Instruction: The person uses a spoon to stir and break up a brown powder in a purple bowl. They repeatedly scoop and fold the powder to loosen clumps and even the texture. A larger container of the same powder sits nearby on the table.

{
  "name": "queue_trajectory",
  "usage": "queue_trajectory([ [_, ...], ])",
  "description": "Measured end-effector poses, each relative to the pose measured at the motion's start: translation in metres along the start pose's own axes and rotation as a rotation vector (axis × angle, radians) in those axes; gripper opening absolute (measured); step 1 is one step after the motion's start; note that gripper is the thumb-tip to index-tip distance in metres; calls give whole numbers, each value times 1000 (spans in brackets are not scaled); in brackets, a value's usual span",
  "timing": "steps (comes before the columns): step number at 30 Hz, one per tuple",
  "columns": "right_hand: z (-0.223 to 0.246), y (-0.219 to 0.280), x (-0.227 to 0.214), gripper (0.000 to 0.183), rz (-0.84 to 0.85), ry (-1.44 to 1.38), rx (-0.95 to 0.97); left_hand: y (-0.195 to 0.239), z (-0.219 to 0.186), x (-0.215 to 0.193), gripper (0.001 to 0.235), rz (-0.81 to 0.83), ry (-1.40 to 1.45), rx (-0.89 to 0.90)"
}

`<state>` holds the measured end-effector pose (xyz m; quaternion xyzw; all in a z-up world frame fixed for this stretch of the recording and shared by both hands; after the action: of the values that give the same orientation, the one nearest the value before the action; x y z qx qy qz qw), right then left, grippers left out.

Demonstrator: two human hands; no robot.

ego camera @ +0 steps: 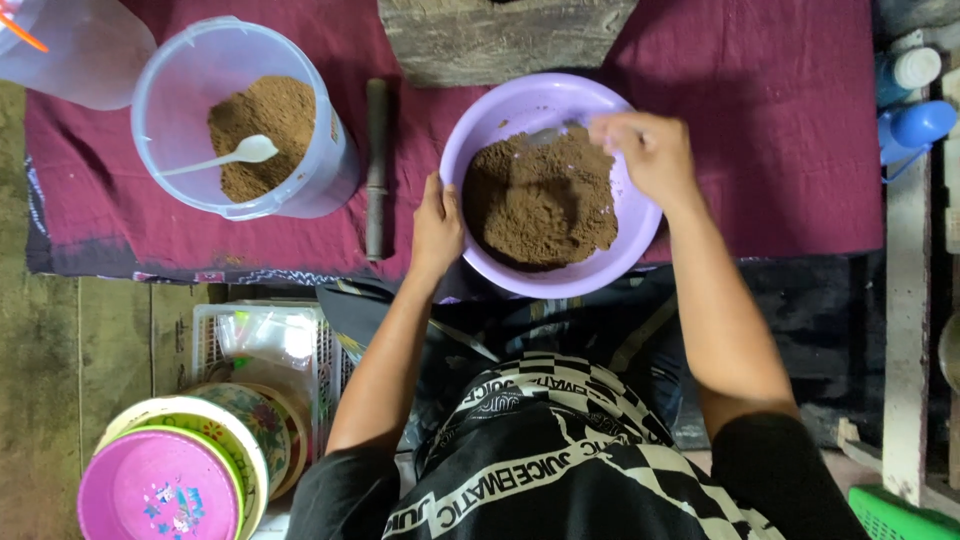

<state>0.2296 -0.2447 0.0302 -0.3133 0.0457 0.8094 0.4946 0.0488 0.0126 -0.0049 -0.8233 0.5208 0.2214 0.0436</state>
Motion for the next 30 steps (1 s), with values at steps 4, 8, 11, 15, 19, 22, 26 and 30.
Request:
queue_trajectory([
  [4,26,-28,22,24,78,-165,154,-8,18,7,40,-38,-25,149],
  [8,41,-34,35,25,392,31,400,-9,20,6,42,-36,-34,119],
  [11,30,-40,28,24,317,83,237,-5,21,3,39,-43,-22,100],
  [15,21,-27,0,28,264,175,2,-6,15,4,40,-20,-25,104],
  [19,-5,17,-6,21,32,377,-199,2,9,1,43,-18,-15,82],
  [22,-11,41,15,19,-80,322,-122,2,-11,-1,48,9,-30,4],
  [26,34,65,48,23,42,114,-153,9,-16,-5,43,9,-22,21],
  [30,60,82,32,29,16,177,-400,-3,1,-1,42,0,-28,31],
])
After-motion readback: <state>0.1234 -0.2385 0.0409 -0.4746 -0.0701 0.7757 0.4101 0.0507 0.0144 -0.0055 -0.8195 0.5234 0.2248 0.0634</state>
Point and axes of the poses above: each hand's wrist, its own y-axis away from the middle knuckle, its own x-axis out of the palm, z = x × y, the point moved 4 cm from there along -y, towards the middle knuckle, and after that the axes turned 7 degrees about x, right-handed, at the moved point
